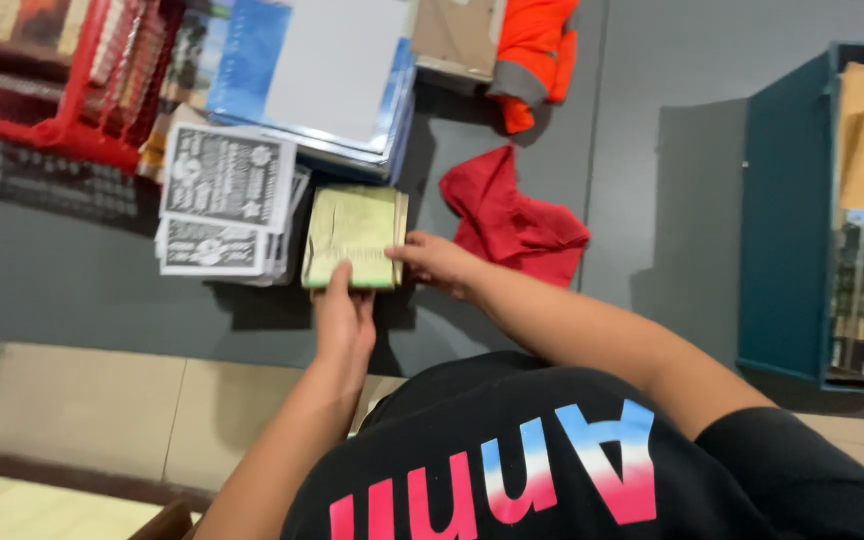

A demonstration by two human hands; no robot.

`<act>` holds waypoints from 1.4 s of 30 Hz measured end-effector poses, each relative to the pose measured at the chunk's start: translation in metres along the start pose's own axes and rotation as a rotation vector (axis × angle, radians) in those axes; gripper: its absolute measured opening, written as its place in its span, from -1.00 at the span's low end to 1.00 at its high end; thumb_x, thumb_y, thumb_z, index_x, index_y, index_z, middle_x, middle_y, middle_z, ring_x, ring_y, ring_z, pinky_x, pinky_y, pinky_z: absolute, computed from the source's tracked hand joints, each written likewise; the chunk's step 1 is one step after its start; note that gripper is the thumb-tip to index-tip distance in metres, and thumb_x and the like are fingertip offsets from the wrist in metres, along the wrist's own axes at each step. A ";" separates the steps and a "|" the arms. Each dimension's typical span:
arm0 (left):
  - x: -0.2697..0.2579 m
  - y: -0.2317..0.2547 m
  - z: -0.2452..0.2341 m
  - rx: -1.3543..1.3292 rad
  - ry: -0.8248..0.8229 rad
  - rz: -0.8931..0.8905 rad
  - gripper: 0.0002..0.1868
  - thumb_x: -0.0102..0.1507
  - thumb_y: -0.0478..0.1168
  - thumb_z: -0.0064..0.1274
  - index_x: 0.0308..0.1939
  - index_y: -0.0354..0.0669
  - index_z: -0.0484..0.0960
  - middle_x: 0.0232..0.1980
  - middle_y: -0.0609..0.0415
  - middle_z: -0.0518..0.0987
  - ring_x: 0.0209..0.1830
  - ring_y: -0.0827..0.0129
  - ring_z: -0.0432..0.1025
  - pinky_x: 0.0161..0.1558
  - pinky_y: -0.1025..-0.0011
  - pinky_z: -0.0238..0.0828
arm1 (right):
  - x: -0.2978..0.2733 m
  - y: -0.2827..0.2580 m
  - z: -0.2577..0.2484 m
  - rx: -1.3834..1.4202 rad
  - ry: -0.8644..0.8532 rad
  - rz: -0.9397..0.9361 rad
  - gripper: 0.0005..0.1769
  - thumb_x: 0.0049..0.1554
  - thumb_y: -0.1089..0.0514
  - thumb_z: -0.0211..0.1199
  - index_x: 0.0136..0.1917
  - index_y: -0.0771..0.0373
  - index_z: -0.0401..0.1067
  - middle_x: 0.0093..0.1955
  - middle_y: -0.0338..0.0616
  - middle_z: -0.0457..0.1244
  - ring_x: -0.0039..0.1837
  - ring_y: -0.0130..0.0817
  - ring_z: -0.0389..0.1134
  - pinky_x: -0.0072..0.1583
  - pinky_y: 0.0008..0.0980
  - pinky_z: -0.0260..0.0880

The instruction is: Organize and pack various booklets, envelopes, and a picture frame into a storage box.

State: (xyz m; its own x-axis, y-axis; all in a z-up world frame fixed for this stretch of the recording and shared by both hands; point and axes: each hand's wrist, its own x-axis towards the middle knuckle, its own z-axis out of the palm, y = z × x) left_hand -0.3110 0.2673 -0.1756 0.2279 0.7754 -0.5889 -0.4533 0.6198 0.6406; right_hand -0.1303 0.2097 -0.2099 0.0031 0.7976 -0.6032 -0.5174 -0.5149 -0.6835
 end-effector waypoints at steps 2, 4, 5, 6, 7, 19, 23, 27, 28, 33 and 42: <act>-0.023 -0.011 0.004 0.054 -0.048 -0.085 -0.45 0.29 -0.27 0.08 0.37 -0.03 0.37 0.23 0.05 0.54 0.16 0.21 0.46 0.06 0.22 0.44 | -0.030 -0.001 -0.005 0.090 0.030 -0.070 -0.39 0.15 0.02 0.34 0.37 0.34 0.32 0.11 -0.08 0.33 0.00 -0.36 0.29 0.00 -0.38 0.29; -0.053 -0.025 0.019 0.118 -0.084 -0.180 -0.45 0.33 -0.25 0.08 0.41 -0.03 0.38 0.25 0.08 0.54 0.19 0.24 0.42 0.10 0.24 0.37 | -0.073 -0.001 -0.019 0.191 0.063 -0.128 -0.43 0.10 0.09 0.31 0.33 0.33 0.31 0.14 -0.09 0.34 0.09 -0.35 0.40 0.10 -0.36 0.43; -0.065 -0.028 0.038 0.163 -0.195 -0.149 -0.43 0.29 -0.28 0.09 0.39 -0.07 0.36 0.26 0.05 0.53 0.21 0.22 0.43 0.15 0.19 0.38 | -0.096 -0.009 -0.030 0.121 0.104 -0.212 -0.42 0.11 0.11 0.29 0.36 0.34 0.29 0.18 -0.08 0.34 0.12 -0.34 0.37 0.10 -0.34 0.38; -0.078 -0.031 0.057 0.207 -0.307 -0.117 -0.41 0.26 -0.32 0.10 0.38 -0.12 0.35 0.26 0.02 0.52 0.23 0.20 0.43 0.21 0.14 0.40 | -0.119 -0.017 -0.040 0.050 0.147 -0.296 -0.40 0.12 0.14 0.26 0.39 0.34 0.28 0.22 -0.06 0.33 0.15 -0.34 0.35 0.11 -0.33 0.33; -0.080 -0.045 0.072 0.214 -0.322 -0.123 -0.41 0.26 -0.32 0.10 0.38 -0.12 0.35 0.26 0.02 0.52 0.23 0.20 0.43 0.21 0.14 0.40 | -0.144 -0.024 -0.060 0.055 0.159 -0.307 -0.40 0.12 0.14 0.26 0.39 0.34 0.28 0.22 -0.06 0.33 0.15 -0.34 0.35 0.11 -0.33 0.33; -0.089 -0.304 0.164 1.248 -0.804 0.206 -0.27 0.23 -0.19 0.10 0.48 -0.18 0.28 0.34 -0.22 0.46 0.37 0.05 0.37 0.37 0.25 0.28 | -0.296 0.074 -0.284 0.032 0.533 -0.397 -0.24 0.11 0.26 0.12 0.57 0.34 0.11 0.44 0.04 0.21 0.44 -0.18 0.24 0.44 -0.23 0.21; -0.087 -0.344 0.154 1.478 -0.739 0.590 -0.33 0.21 -0.17 0.16 0.39 -0.29 0.40 0.46 -0.39 0.25 0.42 -0.20 0.20 0.38 0.11 0.13 | -0.297 0.101 -0.318 -0.526 0.697 -0.352 -0.05 0.10 0.14 0.27 0.62 0.32 -0.13 0.63 0.19 -0.15 0.63 0.03 -0.15 0.52 -0.15 -0.05; -0.113 -0.330 0.159 1.491 -0.556 0.572 -0.52 0.19 -0.17 0.23 0.15 -0.28 0.53 0.36 -0.35 0.33 0.33 -0.16 0.27 0.28 0.11 0.20 | -0.317 0.085 -0.307 -0.569 0.678 -0.257 0.02 0.12 0.05 0.32 0.66 0.23 -0.19 0.71 0.13 -0.32 0.71 0.00 -0.35 0.56 -0.16 -0.16; -0.124 -0.323 0.165 1.495 -0.558 0.577 -0.52 0.19 -0.17 0.23 0.15 -0.28 0.53 0.36 -0.35 0.33 0.33 -0.16 0.27 0.28 0.11 0.20 | -0.321 0.084 -0.305 -0.565 0.679 -0.261 0.02 0.12 0.05 0.32 0.66 0.23 -0.19 0.71 0.13 -0.32 0.71 0.00 -0.35 0.56 -0.16 -0.16; -0.145 -0.291 0.186 1.034 -0.620 -0.057 -0.47 0.24 -0.34 0.07 0.25 -0.29 0.24 0.10 -0.17 0.59 -0.01 0.18 0.50 -0.07 0.28 0.45 | -0.344 0.069 -0.265 -0.185 0.629 -0.303 -0.05 0.07 0.15 0.26 0.64 0.18 -0.07 0.57 0.07 0.04 0.53 -0.13 0.14 0.43 -0.21 0.23; -0.190 -0.237 0.243 0.548 -0.882 -0.106 -0.54 0.36 -0.37 0.00 0.29 -0.25 0.21 0.18 -0.15 0.55 0.16 0.28 0.47 0.18 0.35 0.42 | -0.388 0.030 -0.250 0.012 0.525 -0.740 -0.20 0.23 0.31 0.11 0.67 0.25 -0.07 0.51 0.03 0.17 0.47 -0.25 0.22 0.46 -0.29 0.21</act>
State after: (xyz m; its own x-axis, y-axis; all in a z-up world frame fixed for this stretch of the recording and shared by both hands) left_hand -0.0377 0.0023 -0.0963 0.8921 0.3901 -0.2279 0.0090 0.4889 0.8723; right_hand 0.0666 -0.1940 -0.0989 0.7263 0.6763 -0.1232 -0.2370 0.0782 -0.9684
